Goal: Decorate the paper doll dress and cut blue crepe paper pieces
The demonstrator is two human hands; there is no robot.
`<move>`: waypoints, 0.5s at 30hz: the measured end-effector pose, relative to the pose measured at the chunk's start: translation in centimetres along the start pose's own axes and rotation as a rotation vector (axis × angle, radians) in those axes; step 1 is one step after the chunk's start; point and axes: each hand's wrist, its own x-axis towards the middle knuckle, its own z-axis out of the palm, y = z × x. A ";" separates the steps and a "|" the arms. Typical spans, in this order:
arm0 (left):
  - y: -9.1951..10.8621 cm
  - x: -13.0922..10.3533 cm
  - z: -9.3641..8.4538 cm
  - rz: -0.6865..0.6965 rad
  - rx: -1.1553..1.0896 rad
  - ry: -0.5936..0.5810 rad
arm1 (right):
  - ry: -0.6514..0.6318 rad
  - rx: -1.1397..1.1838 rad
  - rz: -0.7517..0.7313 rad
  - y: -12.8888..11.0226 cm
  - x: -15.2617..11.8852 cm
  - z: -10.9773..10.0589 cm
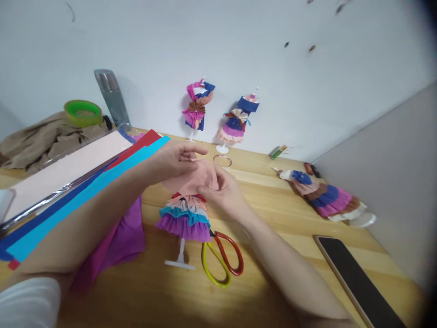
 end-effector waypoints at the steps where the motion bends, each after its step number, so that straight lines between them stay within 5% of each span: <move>1: 0.1 0.2 0.5 -0.014 -0.082 0.042 | 0.039 0.087 0.058 0.0 0.0 0.2; 5: -0.5 0.3 1.6 -0.095 -0.388 0.047 | 0.210 0.329 0.174 0.2 0.2 -0.5; 8: -1.4 0.2 1.9 -0.162 -0.491 0.001 | 0.228 0.303 0.151 0.4 0.3 -1.4; 15: -2.4 0.2 2.6 -0.249 -0.653 0.097 | 0.323 0.277 0.063 1.1 0.8 -2.1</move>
